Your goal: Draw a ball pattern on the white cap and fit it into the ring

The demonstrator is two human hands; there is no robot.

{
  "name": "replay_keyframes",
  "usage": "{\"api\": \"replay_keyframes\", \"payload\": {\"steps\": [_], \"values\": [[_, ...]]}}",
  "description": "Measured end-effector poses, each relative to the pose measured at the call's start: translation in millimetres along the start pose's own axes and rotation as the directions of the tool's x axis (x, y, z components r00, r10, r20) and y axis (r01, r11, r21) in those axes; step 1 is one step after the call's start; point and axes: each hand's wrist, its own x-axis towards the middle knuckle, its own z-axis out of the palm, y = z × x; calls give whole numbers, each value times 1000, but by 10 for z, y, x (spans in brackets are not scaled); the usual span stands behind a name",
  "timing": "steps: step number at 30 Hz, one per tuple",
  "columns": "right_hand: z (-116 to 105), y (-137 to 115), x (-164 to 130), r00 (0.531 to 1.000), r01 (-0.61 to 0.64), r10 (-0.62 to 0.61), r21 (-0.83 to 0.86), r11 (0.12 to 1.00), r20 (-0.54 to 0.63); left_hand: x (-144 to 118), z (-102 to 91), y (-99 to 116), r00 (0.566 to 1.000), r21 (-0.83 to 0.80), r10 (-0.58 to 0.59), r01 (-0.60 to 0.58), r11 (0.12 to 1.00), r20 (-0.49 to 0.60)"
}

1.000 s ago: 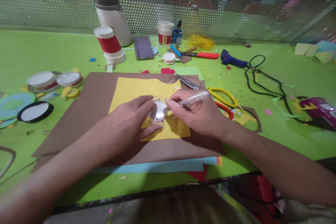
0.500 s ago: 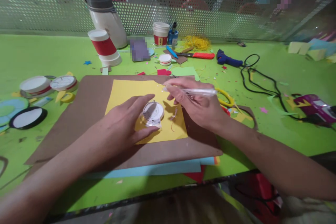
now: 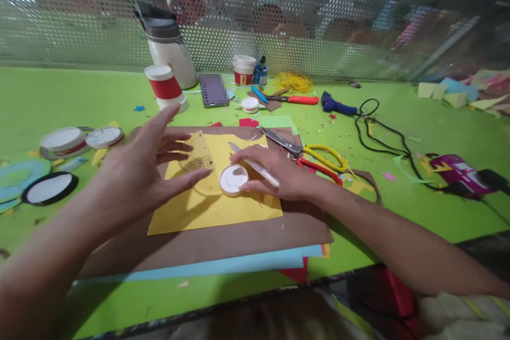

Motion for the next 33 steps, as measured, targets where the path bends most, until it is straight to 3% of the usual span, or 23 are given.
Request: {"api": "replay_keyframes", "payload": {"steps": [4,12,16,20,25,33], "values": [[52,-30,8,1000,-10,9,-34,999,-16,-29,70,-53,998,-2,35,-35,999,49],[230,-115,-78,976,-98,72,-121,988,-206,-85,161,-38,990,0,103,-103,995,96],[85,-167,-105,949,-122,108,-31,992,-295,-125,180,53,981,22,120,-125,992,153],[-125,-147,-106,875,-141,160,75,987,-457,-212,266,157,967,109,146,-171,979,209],[-110,-80,-115,886,-140,158,74,987,-435,-296,440,196,935,159,289,-324,933,207],[-12,-94,-119,922,-88,130,130,988,-365,-286,478,191,929,157,290,-330,931,229]]}}
